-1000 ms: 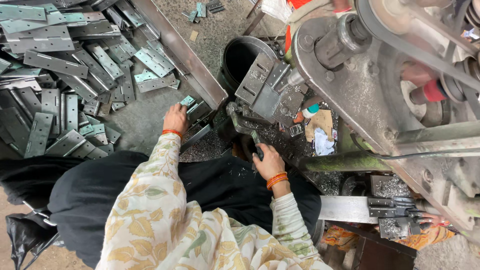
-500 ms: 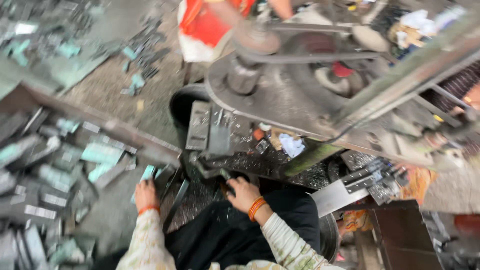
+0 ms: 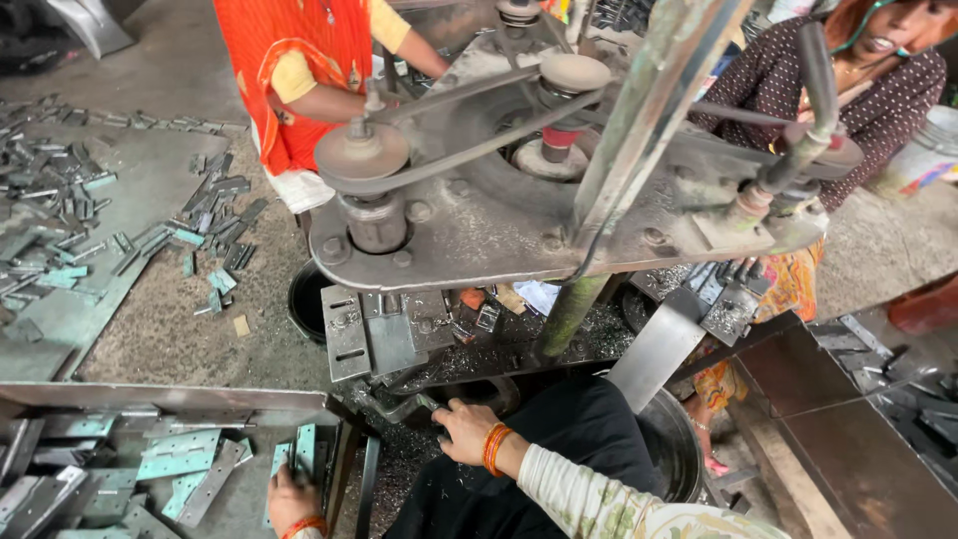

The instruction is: The person operates a manual press machine in a workshop. They repeatedly pick up small metal plates, place them into the machine's die, and pull a lever to press the metal. After each press, they remove the finished plate and place it into a metal bin.

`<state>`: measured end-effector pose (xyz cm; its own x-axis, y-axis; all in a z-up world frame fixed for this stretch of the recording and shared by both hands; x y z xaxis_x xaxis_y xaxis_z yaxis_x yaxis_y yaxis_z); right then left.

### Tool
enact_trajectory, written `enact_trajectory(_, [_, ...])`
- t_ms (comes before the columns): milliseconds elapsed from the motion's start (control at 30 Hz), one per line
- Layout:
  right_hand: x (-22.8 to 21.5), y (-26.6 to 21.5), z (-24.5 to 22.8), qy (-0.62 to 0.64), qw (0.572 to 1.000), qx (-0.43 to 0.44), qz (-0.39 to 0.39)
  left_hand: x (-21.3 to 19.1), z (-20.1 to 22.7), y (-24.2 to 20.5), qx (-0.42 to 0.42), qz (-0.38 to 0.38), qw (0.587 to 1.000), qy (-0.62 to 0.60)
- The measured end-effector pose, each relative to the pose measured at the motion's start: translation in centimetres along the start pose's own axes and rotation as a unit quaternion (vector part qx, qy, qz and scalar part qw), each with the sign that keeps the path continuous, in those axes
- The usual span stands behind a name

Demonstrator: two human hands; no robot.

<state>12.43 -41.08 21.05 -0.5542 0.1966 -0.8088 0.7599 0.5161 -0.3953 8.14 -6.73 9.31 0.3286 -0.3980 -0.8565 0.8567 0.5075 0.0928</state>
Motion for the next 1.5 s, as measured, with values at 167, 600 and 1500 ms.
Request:
enact_trajectory(167, [0.4,0.7,0.4,-0.002,1.000,-0.003,0.004,0.6,-0.6,0.1,0.001,0.021,0.999,0.038])
enact_trajectory(600, [0.6,0.4,0.6,-0.003,1.000,-0.001,-0.004,0.5,-0.9,0.5,0.001,-0.001,1.000,-0.004])
enact_trajectory(1500, [0.3,-0.1,0.4,0.001,1.000,0.022,0.009,-0.8,-1.4,-0.6,-0.069,-0.008,0.993,-0.091])
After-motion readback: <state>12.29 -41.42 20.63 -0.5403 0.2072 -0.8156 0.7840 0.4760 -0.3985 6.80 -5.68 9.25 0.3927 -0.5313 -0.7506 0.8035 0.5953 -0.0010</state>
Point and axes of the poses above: each hand's wrist, its own y-axis towards the middle knuckle, its own x-axis out of the palm, z = x × y, the point moved 9 cm from there along y, towards the middle knuckle, and after that the axes turned 11 degrees about -z, right-handed, at the moved point
